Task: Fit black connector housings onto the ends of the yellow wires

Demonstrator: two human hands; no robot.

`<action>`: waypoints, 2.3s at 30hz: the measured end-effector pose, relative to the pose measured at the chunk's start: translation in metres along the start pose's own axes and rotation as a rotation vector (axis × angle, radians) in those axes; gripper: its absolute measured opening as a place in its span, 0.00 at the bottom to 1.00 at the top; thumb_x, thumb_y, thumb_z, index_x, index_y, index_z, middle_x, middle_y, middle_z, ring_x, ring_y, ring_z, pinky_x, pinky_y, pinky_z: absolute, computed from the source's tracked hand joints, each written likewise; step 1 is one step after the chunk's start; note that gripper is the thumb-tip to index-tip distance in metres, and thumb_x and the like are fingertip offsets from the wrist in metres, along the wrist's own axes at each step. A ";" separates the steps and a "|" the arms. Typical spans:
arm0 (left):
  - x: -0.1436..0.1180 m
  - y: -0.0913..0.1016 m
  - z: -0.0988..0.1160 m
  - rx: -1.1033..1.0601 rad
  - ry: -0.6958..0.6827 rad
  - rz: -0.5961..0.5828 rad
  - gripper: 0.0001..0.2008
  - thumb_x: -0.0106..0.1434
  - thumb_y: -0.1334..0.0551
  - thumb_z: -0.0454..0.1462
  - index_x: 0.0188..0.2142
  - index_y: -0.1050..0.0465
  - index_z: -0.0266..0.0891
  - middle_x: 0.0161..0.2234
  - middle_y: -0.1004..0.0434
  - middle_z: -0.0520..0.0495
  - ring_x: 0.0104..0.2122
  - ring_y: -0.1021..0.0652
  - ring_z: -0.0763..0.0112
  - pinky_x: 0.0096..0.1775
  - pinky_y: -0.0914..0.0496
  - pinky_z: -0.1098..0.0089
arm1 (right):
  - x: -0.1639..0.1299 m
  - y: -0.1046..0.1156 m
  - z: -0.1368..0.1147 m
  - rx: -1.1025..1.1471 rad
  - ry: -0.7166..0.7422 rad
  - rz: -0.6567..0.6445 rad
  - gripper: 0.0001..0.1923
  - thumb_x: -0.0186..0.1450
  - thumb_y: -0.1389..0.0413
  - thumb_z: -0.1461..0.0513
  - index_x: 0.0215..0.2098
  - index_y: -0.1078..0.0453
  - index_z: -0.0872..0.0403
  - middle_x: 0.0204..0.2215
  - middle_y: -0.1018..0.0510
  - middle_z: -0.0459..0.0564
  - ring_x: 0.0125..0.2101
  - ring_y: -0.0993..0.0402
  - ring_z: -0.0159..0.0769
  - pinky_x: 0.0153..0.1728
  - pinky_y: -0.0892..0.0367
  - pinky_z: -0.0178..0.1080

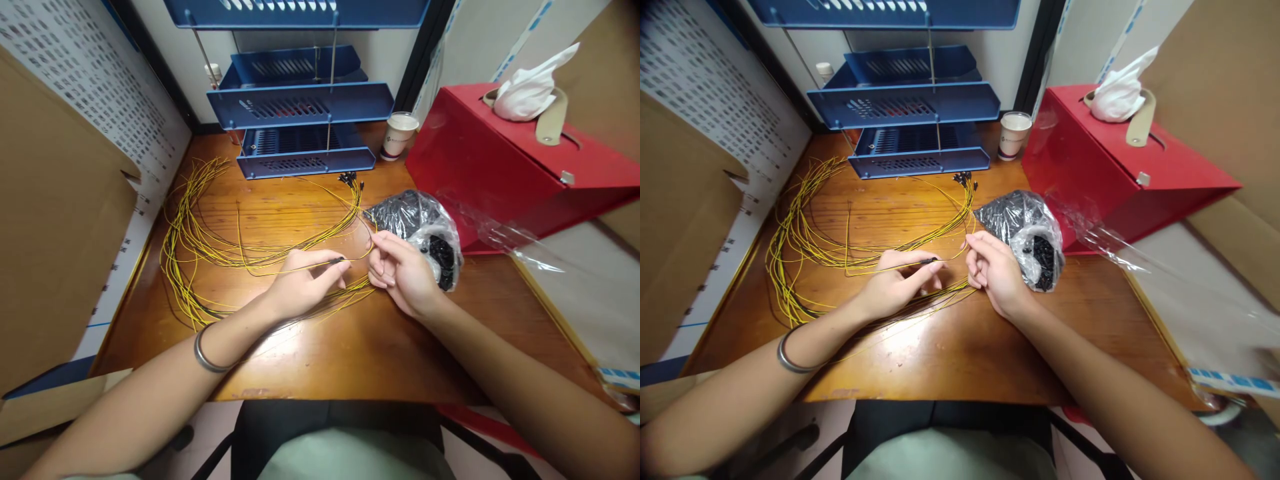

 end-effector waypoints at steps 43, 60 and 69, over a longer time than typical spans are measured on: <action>0.001 0.001 -0.002 0.001 -0.040 -0.047 0.16 0.72 0.42 0.41 0.35 0.20 0.34 0.25 0.21 0.50 0.23 0.26 0.80 0.30 0.33 0.78 | -0.007 -0.001 -0.001 -0.438 0.193 -0.118 0.13 0.60 0.35 0.55 0.32 0.24 0.58 0.14 0.36 0.38 0.16 0.44 0.24 0.17 0.51 0.32; 0.001 0.001 -0.001 0.031 -0.036 -0.106 0.16 0.72 0.42 0.40 0.34 0.20 0.34 0.25 0.20 0.50 0.24 0.26 0.78 0.30 0.34 0.78 | -0.006 -0.002 -0.001 -0.408 0.141 -0.134 0.14 0.58 0.33 0.54 0.31 0.26 0.56 0.14 0.37 0.37 0.16 0.46 0.24 0.16 0.52 0.32; 0.001 0.002 -0.001 0.064 -0.040 -0.091 0.14 0.72 0.42 0.40 0.37 0.19 0.35 0.26 0.18 0.50 0.27 0.22 0.75 0.36 0.30 0.76 | -0.003 0.005 0.002 -0.325 0.137 -0.134 0.13 0.61 0.35 0.54 0.32 0.26 0.55 0.13 0.41 0.35 0.15 0.49 0.23 0.16 0.53 0.31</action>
Point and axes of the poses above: each hand's wrist, its own x-axis towards the middle knuckle, its own y-axis out of the back of the hand, z = x × y, the point moved 2 cm from there along x, towards the middle knuckle
